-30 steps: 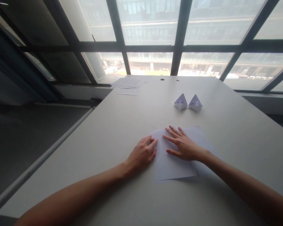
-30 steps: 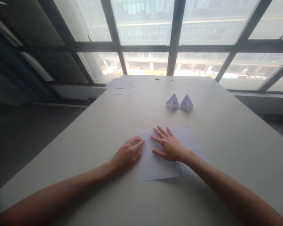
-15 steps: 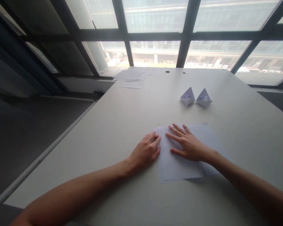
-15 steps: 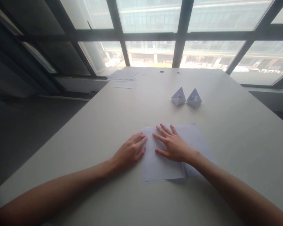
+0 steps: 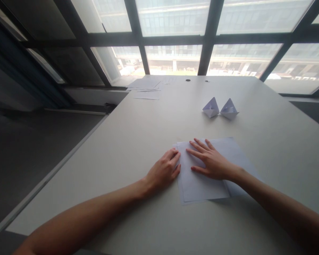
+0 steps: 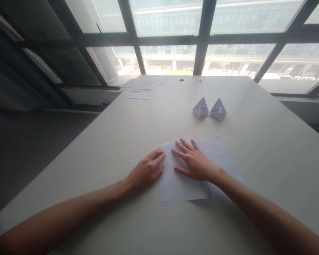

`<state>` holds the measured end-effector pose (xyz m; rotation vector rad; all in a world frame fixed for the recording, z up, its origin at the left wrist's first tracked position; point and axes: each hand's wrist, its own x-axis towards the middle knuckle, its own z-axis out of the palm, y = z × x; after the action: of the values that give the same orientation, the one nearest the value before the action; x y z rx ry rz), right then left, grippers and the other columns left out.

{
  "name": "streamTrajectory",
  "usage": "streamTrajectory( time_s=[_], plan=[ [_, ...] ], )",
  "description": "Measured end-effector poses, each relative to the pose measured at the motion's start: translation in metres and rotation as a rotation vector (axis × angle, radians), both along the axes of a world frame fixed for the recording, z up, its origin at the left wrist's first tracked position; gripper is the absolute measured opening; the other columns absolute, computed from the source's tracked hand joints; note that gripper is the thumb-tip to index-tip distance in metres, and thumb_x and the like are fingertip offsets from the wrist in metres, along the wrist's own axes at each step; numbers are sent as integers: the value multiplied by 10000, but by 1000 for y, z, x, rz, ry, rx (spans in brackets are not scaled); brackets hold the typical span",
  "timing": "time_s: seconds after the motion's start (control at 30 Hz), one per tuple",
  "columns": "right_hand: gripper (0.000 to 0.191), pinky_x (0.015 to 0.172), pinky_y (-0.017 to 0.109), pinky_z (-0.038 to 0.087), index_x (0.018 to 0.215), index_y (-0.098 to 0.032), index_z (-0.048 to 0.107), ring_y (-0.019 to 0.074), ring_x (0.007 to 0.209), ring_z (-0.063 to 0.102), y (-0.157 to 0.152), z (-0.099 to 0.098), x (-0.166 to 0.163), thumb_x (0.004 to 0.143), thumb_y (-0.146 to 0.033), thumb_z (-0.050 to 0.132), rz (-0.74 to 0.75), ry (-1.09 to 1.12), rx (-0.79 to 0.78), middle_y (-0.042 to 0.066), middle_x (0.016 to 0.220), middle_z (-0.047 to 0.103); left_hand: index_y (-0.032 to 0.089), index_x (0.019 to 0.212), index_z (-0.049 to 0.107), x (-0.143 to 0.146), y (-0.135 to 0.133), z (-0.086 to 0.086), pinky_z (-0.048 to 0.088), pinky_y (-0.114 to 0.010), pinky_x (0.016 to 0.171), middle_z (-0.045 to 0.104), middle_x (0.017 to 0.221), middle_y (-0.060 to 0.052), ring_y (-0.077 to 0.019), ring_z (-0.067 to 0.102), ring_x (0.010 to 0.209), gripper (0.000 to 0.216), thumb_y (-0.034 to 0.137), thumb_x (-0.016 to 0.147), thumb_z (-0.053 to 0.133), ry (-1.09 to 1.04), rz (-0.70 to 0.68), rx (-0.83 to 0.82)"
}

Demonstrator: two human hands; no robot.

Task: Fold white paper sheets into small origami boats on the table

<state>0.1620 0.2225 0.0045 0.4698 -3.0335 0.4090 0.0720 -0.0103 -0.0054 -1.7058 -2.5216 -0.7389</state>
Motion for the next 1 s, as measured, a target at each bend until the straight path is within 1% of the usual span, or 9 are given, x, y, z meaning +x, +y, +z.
streamTrajectory(
  time_s=[0.13, 0.27, 0.47, 0.6, 0.73, 1.0],
  plan=[
    [673, 1169, 617, 119, 1498, -252, 379, 339, 1491, 132, 0, 0, 0, 909, -538, 533, 1, -2, 12, 128, 1594, 264, 142, 1326, 500, 0, 0, 0, 391, -457, 1151, 510, 1366, -158, -277, 431, 1353, 382, 233, 957, 466, 9, 4, -17],
    [667, 1167, 619, 120, 1497, -254, 378, 335, 1492, 131, 0, -1, 0, 912, -536, 529, 5, -3, 15, 127, 1594, 264, 116, 1325, 500, 0, 0, 0, 381, -445, 1159, 499, 1374, -169, -277, 427, 1355, 385, 231, 959, 460, 13, 4, -40],
    [667, 1167, 621, 124, 1496, -268, 380, 339, 1488, 146, 1, -1, 0, 909, -545, 530, 7, -1, 2, 116, 1592, 275, 147, 1332, 500, 0, 0, 1, 408, -463, 1139, 498, 1374, -164, -282, 440, 1348, 391, 227, 951, 471, -9, 9, -7],
    [662, 1168, 619, 123, 1498, -267, 377, 338, 1488, 147, 1, -1, 0, 913, -536, 529, 3, 1, 7, 116, 1593, 273, 130, 1328, 505, 0, 0, -1, 408, -460, 1141, 497, 1375, -170, -286, 437, 1349, 394, 221, 946, 476, -5, 6, -9],
    [666, 1167, 623, 120, 1501, -277, 370, 342, 1487, 152, 0, -2, 0, 909, -529, 540, 4, 3, -1, 109, 1594, 271, 139, 1335, 503, 0, 0, -3, 413, -473, 1135, 500, 1374, -165, -288, 438, 1348, 401, 223, 943, 481, 1, 8, 13],
    [669, 1168, 618, 121, 1503, -270, 365, 336, 1489, 148, 0, 0, 0, 911, -528, 537, 7, -3, 13, 114, 1593, 273, 126, 1325, 506, 0, 0, -2, 408, -464, 1139, 498, 1376, -170, -288, 435, 1351, 395, 229, 944, 486, 6, 7, -10]
  ],
)
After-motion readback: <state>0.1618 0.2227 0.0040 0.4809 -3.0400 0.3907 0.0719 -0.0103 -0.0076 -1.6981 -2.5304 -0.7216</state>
